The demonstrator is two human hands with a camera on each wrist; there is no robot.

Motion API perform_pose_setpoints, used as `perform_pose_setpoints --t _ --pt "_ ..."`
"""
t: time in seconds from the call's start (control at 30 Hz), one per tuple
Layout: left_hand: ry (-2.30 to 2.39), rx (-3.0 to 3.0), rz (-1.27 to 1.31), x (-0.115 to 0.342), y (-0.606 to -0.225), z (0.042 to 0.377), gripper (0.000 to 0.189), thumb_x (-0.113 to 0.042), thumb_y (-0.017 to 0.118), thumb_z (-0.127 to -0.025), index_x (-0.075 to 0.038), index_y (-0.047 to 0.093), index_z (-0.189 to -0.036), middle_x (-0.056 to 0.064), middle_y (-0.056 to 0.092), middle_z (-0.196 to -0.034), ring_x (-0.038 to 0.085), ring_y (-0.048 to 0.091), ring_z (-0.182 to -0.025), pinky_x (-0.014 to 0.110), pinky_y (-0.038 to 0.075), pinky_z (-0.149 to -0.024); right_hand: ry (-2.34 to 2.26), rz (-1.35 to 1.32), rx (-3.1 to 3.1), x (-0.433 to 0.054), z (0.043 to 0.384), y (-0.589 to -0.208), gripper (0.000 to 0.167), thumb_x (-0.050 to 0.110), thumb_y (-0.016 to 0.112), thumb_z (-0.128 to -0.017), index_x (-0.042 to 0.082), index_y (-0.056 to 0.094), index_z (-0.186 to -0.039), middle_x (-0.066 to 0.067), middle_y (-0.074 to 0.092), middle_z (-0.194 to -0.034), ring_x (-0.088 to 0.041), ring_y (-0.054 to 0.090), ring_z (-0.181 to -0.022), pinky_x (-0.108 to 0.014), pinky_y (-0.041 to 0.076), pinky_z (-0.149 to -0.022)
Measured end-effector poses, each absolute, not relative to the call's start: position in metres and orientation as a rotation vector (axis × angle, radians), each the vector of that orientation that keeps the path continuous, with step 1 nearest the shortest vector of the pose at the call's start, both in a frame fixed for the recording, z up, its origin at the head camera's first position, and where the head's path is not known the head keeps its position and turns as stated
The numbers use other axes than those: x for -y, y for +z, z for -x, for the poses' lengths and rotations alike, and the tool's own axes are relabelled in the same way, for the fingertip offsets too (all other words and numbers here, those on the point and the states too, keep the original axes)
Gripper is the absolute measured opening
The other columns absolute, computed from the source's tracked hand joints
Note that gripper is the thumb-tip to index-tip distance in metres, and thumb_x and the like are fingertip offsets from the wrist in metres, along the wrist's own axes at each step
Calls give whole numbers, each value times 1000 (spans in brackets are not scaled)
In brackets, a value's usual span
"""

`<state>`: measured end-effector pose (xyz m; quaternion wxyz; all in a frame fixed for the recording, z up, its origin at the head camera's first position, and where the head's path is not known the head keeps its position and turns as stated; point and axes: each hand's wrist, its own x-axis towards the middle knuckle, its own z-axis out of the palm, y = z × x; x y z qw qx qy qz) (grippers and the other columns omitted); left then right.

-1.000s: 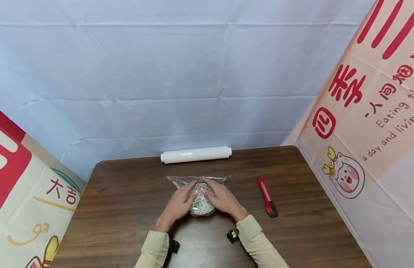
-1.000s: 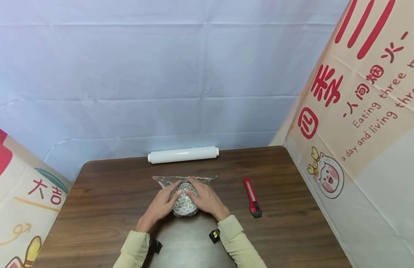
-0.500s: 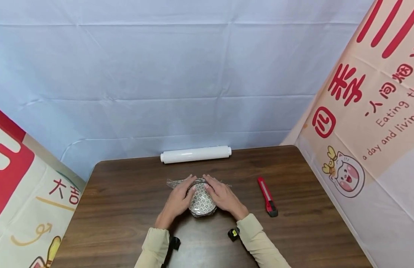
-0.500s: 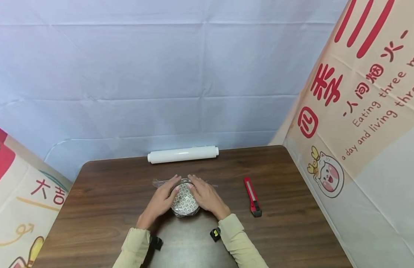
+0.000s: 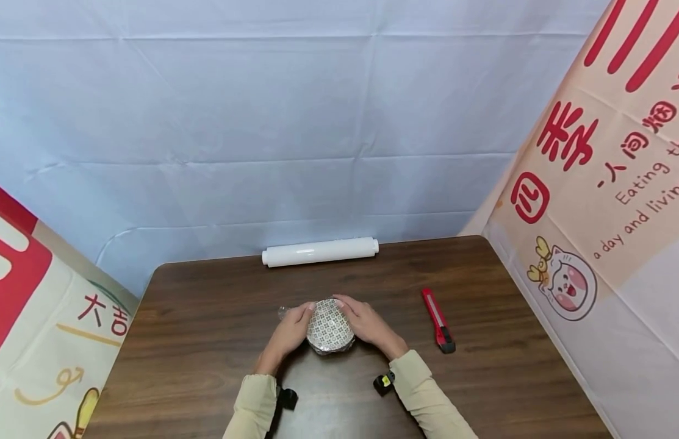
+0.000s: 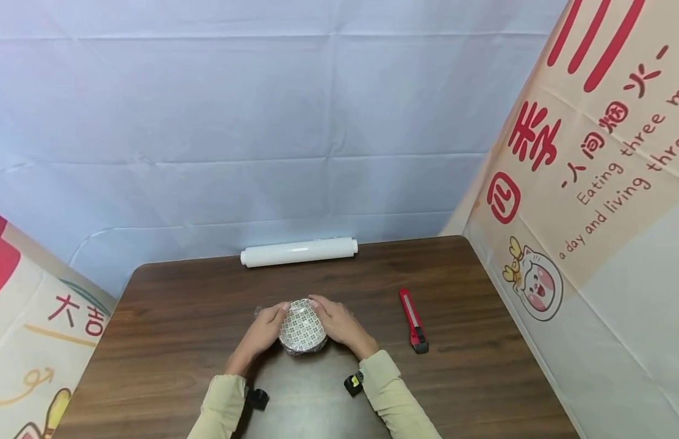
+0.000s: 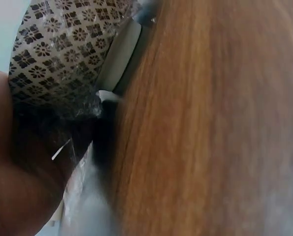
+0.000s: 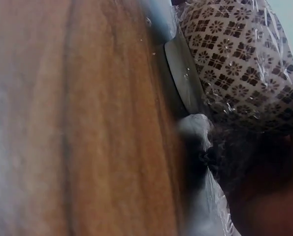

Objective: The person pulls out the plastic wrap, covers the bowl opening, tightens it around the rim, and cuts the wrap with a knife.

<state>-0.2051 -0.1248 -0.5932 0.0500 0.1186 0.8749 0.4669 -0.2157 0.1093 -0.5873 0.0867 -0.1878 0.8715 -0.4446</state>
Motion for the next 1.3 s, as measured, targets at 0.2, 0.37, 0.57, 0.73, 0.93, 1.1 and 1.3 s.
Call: perform_pose_setpoints --t 0.2,0.37,0.57,0.73,0.93,1.1,1.3 --pt "1371 -2699 -288 118 -587 206 44 -36 42 -115 -14 53 -79 -4 40 -68 11 48 -69 31 43 -75 -1288 475 -2670 -110 211 -583 44 39 40 -115 13 66 -139 -11 73 -135 -31 68 -127 -54 53 -108" --pt "1371 -2713 -210 114 -584 207 46 -33 45 -114 -19 44 -71 -7 34 -63 8 32 -58 24 35 -63 -1301 387 -2708 -108 212 -581 34 35 44 -114 15 71 -109 -2 70 -90 -17 67 -89 -39 54 -81" --pt "1368 -2702 -173 114 -579 210 48 -37 44 -114 -16 45 -71 -5 34 -63 11 30 -57 25 31 -59 -1369 321 -2679 -103 214 -579 40 36 41 -115 11 59 -88 3 41 -69 -12 41 -63 -29 37 -65" --pt "1281 -2733 -219 114 -577 208 41 -36 43 -115 -14 57 -83 -4 38 -68 14 44 -68 32 41 -72 -1299 367 -2768 -101 208 -580 36 34 41 -115 13 62 -95 2 47 -72 -13 52 -75 -33 44 -73" --pt "1266 -2818 -147 111 -575 206 44 -38 51 -112 -16 58 -74 -6 39 -62 13 43 -62 30 41 -68 -1296 317 -2803 -99 206 -578 40 38 42 -115 16 58 -86 5 39 -65 -12 42 -61 -28 39 -63" --pt "1261 -2878 -89 109 -574 201 41 -40 55 -110 -18 70 -78 -6 48 -60 11 46 -59 28 42 -63 -1332 247 -2756 -97 204 -578 42 38 43 -114 13 58 -84 5 37 -65 -11 38 -58 -27 35 -60" --pt "1141 -2950 -173 113 -569 199 34 -37 55 -110 -16 79 -99 3 75 -86 20 67 -84 40 55 -79 -1223 402 -2818 -99 203 -571 35 37 47 -113 12 71 -109 -1 68 -87 -15 63 -76 -35 52 -70"
